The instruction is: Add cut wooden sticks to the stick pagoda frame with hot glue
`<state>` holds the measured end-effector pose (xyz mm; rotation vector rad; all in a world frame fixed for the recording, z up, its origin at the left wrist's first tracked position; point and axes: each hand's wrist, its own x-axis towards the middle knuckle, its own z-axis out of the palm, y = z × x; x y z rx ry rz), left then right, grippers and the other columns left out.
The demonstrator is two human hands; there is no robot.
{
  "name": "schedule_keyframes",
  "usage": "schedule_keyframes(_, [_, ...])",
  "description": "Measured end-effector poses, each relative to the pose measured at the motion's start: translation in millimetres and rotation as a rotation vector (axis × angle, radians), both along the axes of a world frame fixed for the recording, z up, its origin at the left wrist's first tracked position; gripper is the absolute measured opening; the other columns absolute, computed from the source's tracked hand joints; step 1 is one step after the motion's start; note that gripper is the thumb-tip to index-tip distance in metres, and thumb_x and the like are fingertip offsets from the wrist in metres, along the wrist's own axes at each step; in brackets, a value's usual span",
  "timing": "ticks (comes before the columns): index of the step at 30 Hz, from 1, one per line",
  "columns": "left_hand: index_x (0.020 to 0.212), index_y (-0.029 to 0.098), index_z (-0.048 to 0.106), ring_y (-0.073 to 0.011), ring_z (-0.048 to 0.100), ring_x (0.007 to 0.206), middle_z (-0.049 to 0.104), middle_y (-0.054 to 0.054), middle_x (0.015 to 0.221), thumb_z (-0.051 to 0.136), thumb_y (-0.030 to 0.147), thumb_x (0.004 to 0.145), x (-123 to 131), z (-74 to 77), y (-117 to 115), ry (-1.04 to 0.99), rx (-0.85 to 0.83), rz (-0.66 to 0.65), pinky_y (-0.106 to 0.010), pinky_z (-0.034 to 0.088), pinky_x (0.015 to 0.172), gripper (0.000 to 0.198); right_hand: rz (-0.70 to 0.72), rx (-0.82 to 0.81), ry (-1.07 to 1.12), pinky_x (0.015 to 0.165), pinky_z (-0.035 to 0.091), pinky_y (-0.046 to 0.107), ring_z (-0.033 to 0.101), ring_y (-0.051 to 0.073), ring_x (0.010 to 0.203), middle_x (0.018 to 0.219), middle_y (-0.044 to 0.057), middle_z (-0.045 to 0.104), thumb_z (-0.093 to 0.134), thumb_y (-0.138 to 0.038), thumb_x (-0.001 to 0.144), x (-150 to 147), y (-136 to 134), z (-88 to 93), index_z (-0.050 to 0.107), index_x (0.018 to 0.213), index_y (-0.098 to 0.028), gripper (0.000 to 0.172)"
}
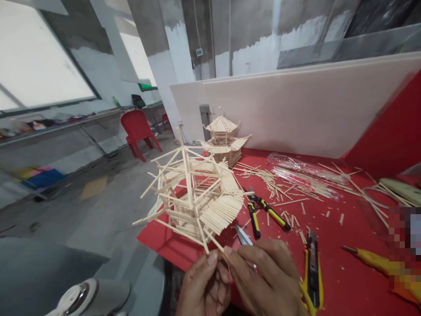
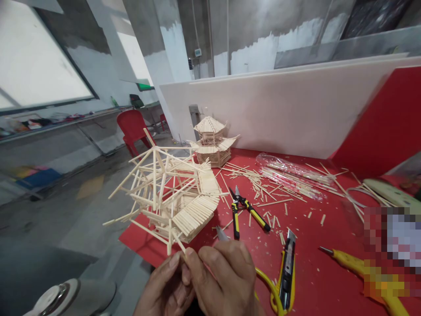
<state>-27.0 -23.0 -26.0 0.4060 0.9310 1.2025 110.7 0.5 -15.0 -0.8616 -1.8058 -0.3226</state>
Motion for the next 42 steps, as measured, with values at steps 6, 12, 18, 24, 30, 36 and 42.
schedule_keyframes(6, [0.078, 0.015, 0.070, -0.0045, 0.037, 0.043, 0.054, 0.003, 0.060, 0.082, 0.031, 0.069, -13.8, -12.7, 4.6, -0.018, -0.037, 0.127, -0.016, 0.025, 0.037, 0.021, 0.040, -0.058, 0.038, 0.069, 0.041, 0.033, 0.056, 0.017, 0.074, 0.080, 0.005, 0.071, 0.064, -0.012, 0.084, -7.5, 13.4, -4.5, 0.072, 0.100, -0.013, 0.018])
schedule_keyframes(12, [0.077, 0.016, 0.066, -0.0040, 0.038, 0.044, 0.053, 0.004, 0.060, 0.080, 0.027, 0.070, -16.3, -8.1, 15.5, -0.047, -0.009, 0.156, -0.015, 0.027, 0.039, 0.019, 0.024, -0.082, 0.031, 0.068, 0.041, 0.033, 0.055, 0.017, 0.075, 0.079, 0.004, 0.069, 0.064, -0.014, 0.084, -12.5, 18.2, -9.9, 0.072, 0.099, -0.014, 0.017])
schedule_keyframes(18, [0.062, 0.016, 0.059, -0.0041, 0.038, 0.044, 0.052, 0.004, 0.056, 0.083, 0.031, 0.064, -15.7, -9.7, 20.2, -0.020, -0.048, 0.183, -0.016, 0.030, 0.039, 0.029, 0.000, -0.078, 0.018, 0.065, 0.039, 0.032, 0.055, 0.016, 0.072, 0.075, 0.003, 0.068, 0.063, -0.015, 0.085, -15.5, 19.9, -7.7, 0.072, 0.094, -0.014, 0.013])
schedule_keyframes(24, [0.061, 0.016, 0.060, -0.0034, 0.034, 0.042, 0.048, 0.006, 0.052, 0.085, 0.026, 0.057, -14.2, -6.6, 25.9, -0.022, -0.098, 0.218, -0.017, 0.025, 0.038, 0.027, -0.041, -0.060, -0.042, 0.065, 0.041, 0.031, 0.055, 0.015, 0.071, 0.073, 0.002, 0.068, 0.063, -0.014, 0.084, -15.5, 21.4, 0.1, 0.072, 0.091, -0.015, 0.012])
schedule_keyframes(30, [0.067, 0.016, 0.063, -0.0030, 0.034, 0.041, 0.047, 0.007, 0.053, 0.083, 0.024, 0.059, -14.6, -5.8, 26.6, -0.027, -0.100, 0.231, -0.016, 0.027, 0.037, 0.024, 0.018, -0.101, -0.075, 0.073, 0.044, 0.034, 0.059, 0.017, 0.077, 0.082, 0.005, 0.069, 0.060, -0.016, 0.085, -12.5, 24.5, 4.3, 0.071, 0.100, -0.014, 0.018])
schedule_keyframes(36, [0.072, 0.015, 0.064, -0.0031, 0.036, 0.041, 0.052, 0.006, 0.055, 0.083, 0.024, 0.059, -16.7, -10.2, 25.6, -0.043, -0.099, 0.223, -0.016, 0.028, 0.037, 0.025, 0.060, -0.121, -0.077, 0.072, 0.041, 0.034, 0.056, 0.018, 0.078, 0.081, 0.004, 0.068, 0.058, -0.015, 0.086, -12.3, 25.8, 0.6, 0.072, 0.100, -0.016, 0.020])
schedule_keyframes(42, [0.067, 0.015, 0.064, -0.0031, 0.036, 0.042, 0.052, 0.005, 0.055, 0.082, 0.023, 0.062, -18.5, -11.1, 25.7, -0.073, -0.068, 0.224, -0.016, 0.029, 0.038, 0.021, 0.045, -0.138, -0.104, 0.074, 0.041, 0.034, 0.056, 0.019, 0.080, 0.082, 0.005, 0.067, 0.054, -0.016, 0.089, -11.1, 25.9, -2.2, 0.072, 0.100, -0.017, 0.020])
